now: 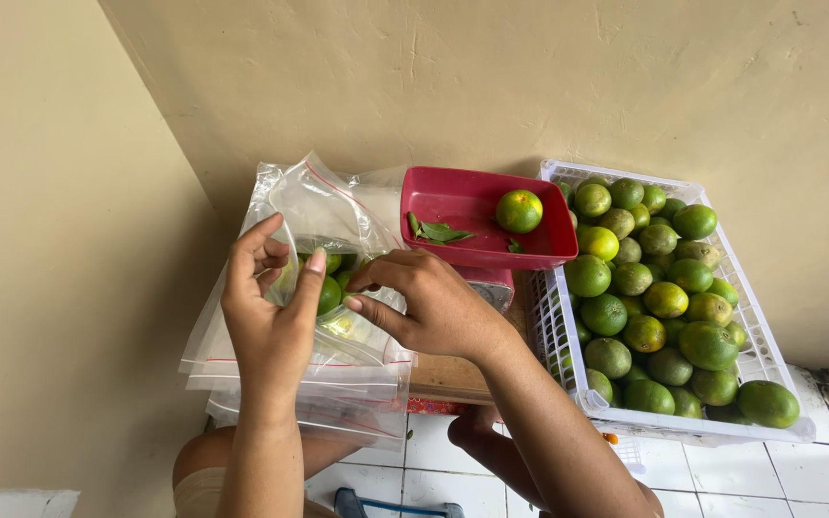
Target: The person sorts green citrus fruits from a white crate into a red weighing tray, then transfers them into a clear plastic bag. The person handles the fruits by hand, placing them into the tray and bag without using any tools.
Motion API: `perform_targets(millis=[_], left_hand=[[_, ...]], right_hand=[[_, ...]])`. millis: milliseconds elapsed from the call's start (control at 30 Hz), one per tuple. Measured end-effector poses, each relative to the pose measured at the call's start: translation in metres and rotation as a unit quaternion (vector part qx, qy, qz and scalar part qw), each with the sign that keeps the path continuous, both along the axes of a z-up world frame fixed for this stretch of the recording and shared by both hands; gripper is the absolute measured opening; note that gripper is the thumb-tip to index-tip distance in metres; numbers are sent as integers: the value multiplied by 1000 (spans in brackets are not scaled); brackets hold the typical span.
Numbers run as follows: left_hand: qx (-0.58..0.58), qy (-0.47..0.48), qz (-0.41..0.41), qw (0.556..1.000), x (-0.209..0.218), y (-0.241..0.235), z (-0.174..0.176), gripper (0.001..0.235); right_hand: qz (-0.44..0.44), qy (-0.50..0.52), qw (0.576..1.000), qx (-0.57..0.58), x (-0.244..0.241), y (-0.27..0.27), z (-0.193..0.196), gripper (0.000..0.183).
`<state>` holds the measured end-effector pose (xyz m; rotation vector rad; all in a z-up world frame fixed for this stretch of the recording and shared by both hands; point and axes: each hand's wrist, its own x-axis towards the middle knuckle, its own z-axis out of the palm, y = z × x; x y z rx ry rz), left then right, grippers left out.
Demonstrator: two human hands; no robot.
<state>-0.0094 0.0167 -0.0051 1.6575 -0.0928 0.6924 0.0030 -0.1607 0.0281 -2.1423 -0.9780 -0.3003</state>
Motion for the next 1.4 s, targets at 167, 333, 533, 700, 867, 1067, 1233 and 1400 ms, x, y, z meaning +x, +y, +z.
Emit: perform_targets(millis=[167,333,533,700,867,1067,1233,1400], left_hand=[[23,3,15,1000,-6,-11,9,48],[39,-24,25,999,-14,-16,15,45],[53,-90,38,994,-29,-28,31,30],[51,-118,-90,988,-33,-41,42,24],[11,-94,-185,978,-33,-54,44,22],[-52,-44,-264,962,-27,-70,38,23],[-47,6,-268,962,-19,-82,36,33],[17,68,-289,955,-18,-85,41,56]], right_hand=[[-79,-68,994,15,13,-19,-9,10],[-279,-148,944,-90,53,-73,-30,20],[-505,106,819,-252,91,-128,-32,59],[-510,118,807,-275,96,-128,-36,77],[-489,82,836,-233,107,-141,-56,72],[-439,53,892,-97,89,-130,-41,69],[-397,78,914,41,45,-103,-13,73],[-231,190,908,293,17,-80,-7,67]])
